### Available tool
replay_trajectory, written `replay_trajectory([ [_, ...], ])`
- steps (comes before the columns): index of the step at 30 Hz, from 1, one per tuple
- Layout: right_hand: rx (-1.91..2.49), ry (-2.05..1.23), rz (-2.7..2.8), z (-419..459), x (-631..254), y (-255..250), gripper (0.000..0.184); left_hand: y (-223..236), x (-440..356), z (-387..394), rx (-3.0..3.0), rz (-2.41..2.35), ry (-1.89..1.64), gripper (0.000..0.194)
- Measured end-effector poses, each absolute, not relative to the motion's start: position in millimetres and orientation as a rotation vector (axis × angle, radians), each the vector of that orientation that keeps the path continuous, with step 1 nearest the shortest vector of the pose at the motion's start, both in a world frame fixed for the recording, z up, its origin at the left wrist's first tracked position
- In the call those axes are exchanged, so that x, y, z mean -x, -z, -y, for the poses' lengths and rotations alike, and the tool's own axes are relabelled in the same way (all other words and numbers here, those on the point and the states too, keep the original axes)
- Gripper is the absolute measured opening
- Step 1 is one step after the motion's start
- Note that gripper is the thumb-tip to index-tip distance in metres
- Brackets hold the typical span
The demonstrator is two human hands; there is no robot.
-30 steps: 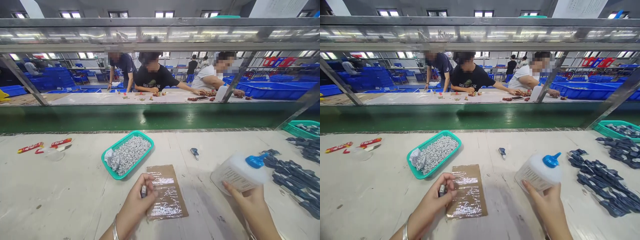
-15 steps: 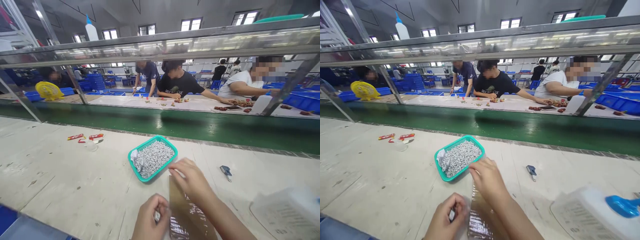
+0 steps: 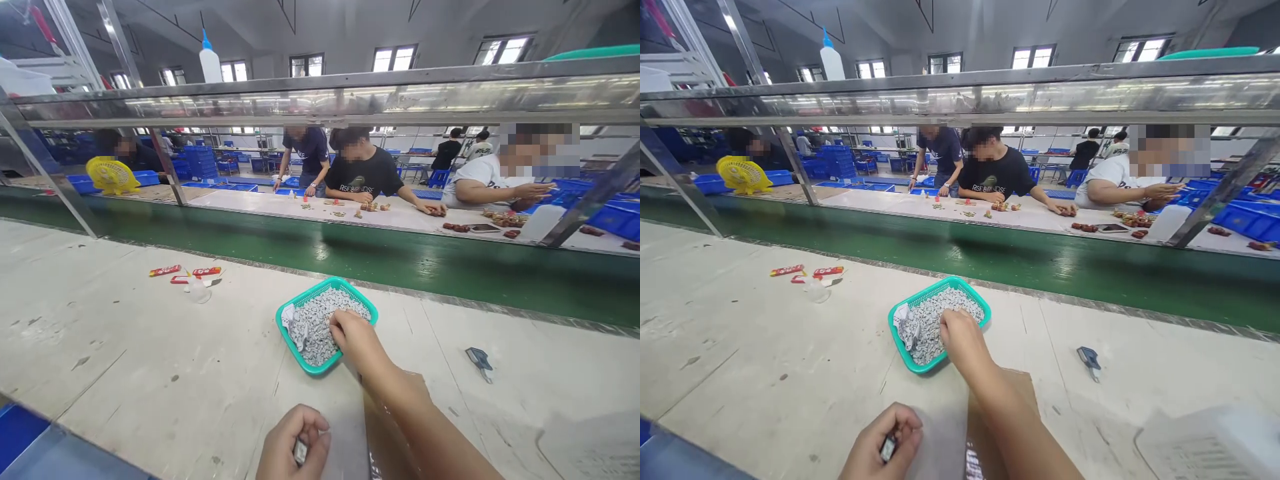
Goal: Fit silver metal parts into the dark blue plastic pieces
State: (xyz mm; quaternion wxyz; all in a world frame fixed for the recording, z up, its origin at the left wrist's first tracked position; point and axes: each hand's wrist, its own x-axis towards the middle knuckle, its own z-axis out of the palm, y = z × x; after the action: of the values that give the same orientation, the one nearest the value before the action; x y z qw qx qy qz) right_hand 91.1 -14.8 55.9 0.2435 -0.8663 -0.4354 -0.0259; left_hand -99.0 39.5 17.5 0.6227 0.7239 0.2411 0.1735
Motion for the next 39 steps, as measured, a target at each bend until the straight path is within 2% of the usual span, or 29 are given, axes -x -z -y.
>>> replay_trajectory([
  [6, 2.229, 0.040, 1.103, 33, -86, -64, 0.018, -26, 76, -34, -1.467, -0.569, -0.369, 0.030],
  [11, 2.052, -0.074, 1.003, 70, -59, -71, 0.012, -37, 69, -28, -1.393, -0.582, -0.305, 0.043],
  [15, 1.877, -0.113, 0.938, 115, -28, -67, 0.011, -42, 67, -11, -1.387, -0.556, -0.174, 0.046],
  [19, 1.712, 0.038, 0.984, 147, -11, -61, 0.015, -42, 61, 13, -1.367, -0.476, -0.042, 0.051],
  [23, 1.686, 0.205, 1.109, 165, -3, -62, 0.029, -43, 55, 31, -1.337, -0.422, 0.031, 0.053],
  [27, 1.659, 0.219, 1.110, 179, 4, -64, 0.032, -43, 53, 39, -1.362, -0.394, 0.045, 0.044],
  [33, 1.781, -0.085, 0.733, 195, 10, -53, 0.011, -46, 59, 44, -1.620, -0.293, -0.087, 0.026],
  [39, 1.673, -0.352, 0.464, 196, 11, -53, 0.016, -52, 64, 43, -1.865, -0.140, -0.198, 0.016],
])
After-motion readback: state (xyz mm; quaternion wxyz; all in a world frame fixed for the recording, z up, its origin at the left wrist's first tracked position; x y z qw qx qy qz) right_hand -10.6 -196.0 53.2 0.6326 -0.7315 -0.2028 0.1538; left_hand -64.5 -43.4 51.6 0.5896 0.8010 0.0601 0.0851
